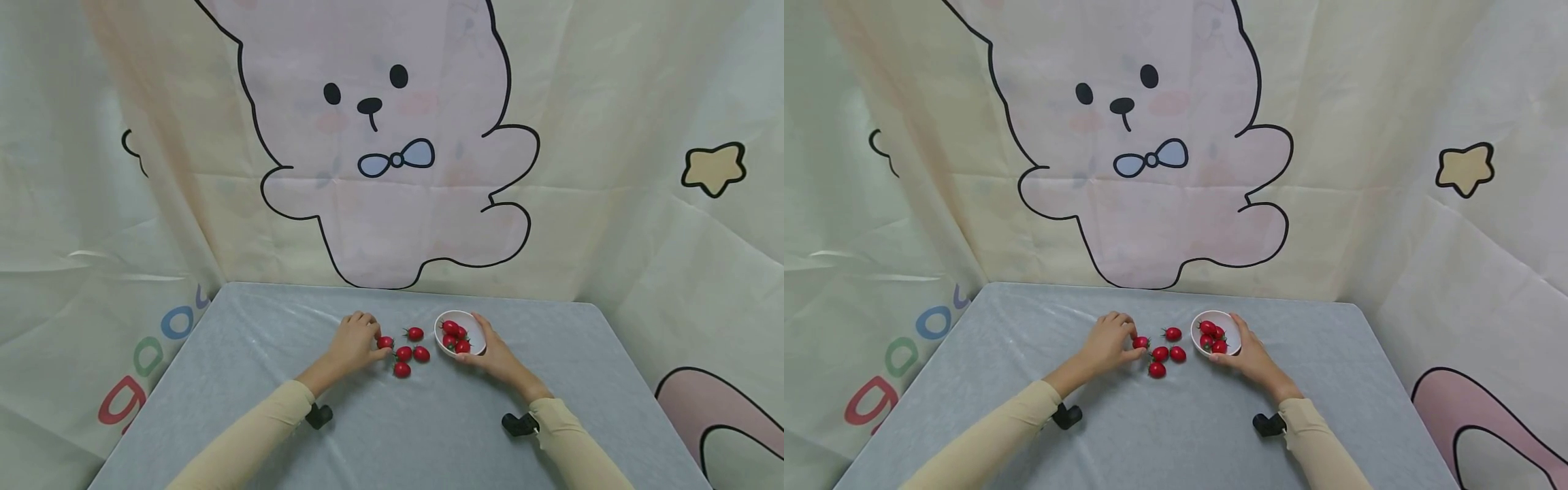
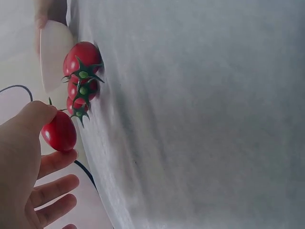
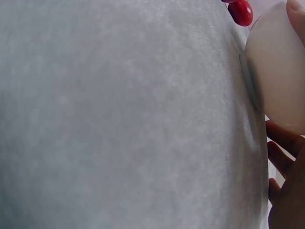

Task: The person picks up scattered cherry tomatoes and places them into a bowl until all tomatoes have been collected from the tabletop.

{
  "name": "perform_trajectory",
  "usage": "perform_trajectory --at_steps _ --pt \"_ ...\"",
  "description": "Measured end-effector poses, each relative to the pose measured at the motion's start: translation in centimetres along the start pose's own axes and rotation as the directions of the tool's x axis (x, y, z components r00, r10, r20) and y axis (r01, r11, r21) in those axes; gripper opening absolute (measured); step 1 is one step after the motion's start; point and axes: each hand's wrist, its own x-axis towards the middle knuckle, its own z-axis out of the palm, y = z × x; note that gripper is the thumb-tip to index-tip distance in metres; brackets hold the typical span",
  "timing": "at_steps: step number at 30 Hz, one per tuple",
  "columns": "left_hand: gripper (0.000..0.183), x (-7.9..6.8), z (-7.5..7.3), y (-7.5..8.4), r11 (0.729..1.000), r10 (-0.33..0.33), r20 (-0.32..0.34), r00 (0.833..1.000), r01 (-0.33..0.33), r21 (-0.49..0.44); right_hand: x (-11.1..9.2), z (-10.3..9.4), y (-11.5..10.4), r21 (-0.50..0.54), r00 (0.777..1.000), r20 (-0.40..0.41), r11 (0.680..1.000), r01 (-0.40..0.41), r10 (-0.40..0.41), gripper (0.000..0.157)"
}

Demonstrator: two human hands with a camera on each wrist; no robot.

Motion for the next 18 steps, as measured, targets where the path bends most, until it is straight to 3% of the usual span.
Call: perform_trajectory --at_steps 7,18 --pt "0.040 0.6 -0.1 0.5 1.000 0.013 0.015 1.000 -0.013 -0.007 -0.1 -0.1 -0.1 0.011 1.000 -0.002 1.000 0.004 -0.004 0.112" --pt "0.037 3.1 -0.4 2.6 0.999 0.038 0.017 0.999 -0.038 -0.007 -0.1 -0.2 -0.2 0.017 1.000 -0.003 1.000 0.008 -0.008 0.112"
